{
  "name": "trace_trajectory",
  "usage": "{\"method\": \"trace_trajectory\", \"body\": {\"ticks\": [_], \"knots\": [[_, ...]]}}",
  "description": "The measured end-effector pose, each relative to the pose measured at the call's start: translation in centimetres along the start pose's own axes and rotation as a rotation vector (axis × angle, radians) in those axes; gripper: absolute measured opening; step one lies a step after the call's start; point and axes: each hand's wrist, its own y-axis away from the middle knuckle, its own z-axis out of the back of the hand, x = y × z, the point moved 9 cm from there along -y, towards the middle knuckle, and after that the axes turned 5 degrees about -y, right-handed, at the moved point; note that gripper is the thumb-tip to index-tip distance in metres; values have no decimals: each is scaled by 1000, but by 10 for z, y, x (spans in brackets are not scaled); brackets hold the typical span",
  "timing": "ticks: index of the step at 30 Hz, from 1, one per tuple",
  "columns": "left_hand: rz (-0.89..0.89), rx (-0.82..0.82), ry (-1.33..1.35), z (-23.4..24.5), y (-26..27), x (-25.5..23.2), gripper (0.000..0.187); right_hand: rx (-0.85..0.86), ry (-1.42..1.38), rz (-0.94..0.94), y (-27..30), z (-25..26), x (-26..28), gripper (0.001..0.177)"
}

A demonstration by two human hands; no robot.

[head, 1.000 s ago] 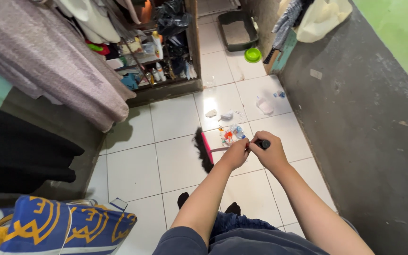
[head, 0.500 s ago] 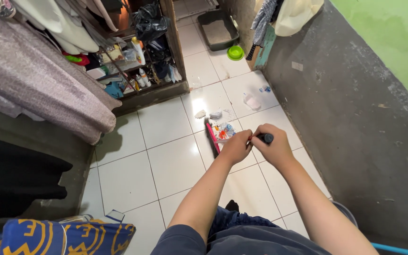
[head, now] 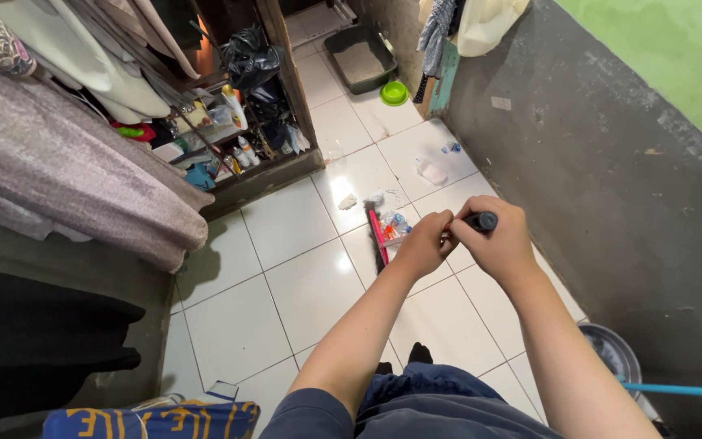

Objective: Sweeping debris into a pile on a tiled floor.

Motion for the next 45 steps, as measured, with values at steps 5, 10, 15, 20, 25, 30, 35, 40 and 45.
{"method": "trace_trajectory", "body": {"ticks": [5, 10, 15, 20, 25, 30, 35, 40, 45], "knots": [[-102, -14, 21, -9, 10, -17, 21, -24, 20, -14, 18, 12, 17, 9], [-177, 15, 97, -24, 11, -48, 22, -73, 75, 10, 35, 36, 38, 9], [-155, 125, 149, -63, -3, -59, 19, -206, 139, -43, 48, 64, 31, 7], [-70, 250, 161, -102, -15, -47, 15, -275, 222, -42, 54, 73, -17, 10], [-203, 181, 224, -144, -23, -9, 21, -266, 256, -8, 52, 71, -82, 14], [41, 260, 249, -181, -29, 37, 25, -127, 194, -161, 46, 68, -154, 22], [97, 240, 89, -172, -49, 29, 23, -45, 121, -145, 27, 75, -180, 19], [182, 182, -19, -180, -75, 32, 20, 13, 50, -108, 4, 91, -200, 18], [49, 62, -157, -195, -106, 8, 13, -2, 25, -6, -20, 132, -201, 14]]}}
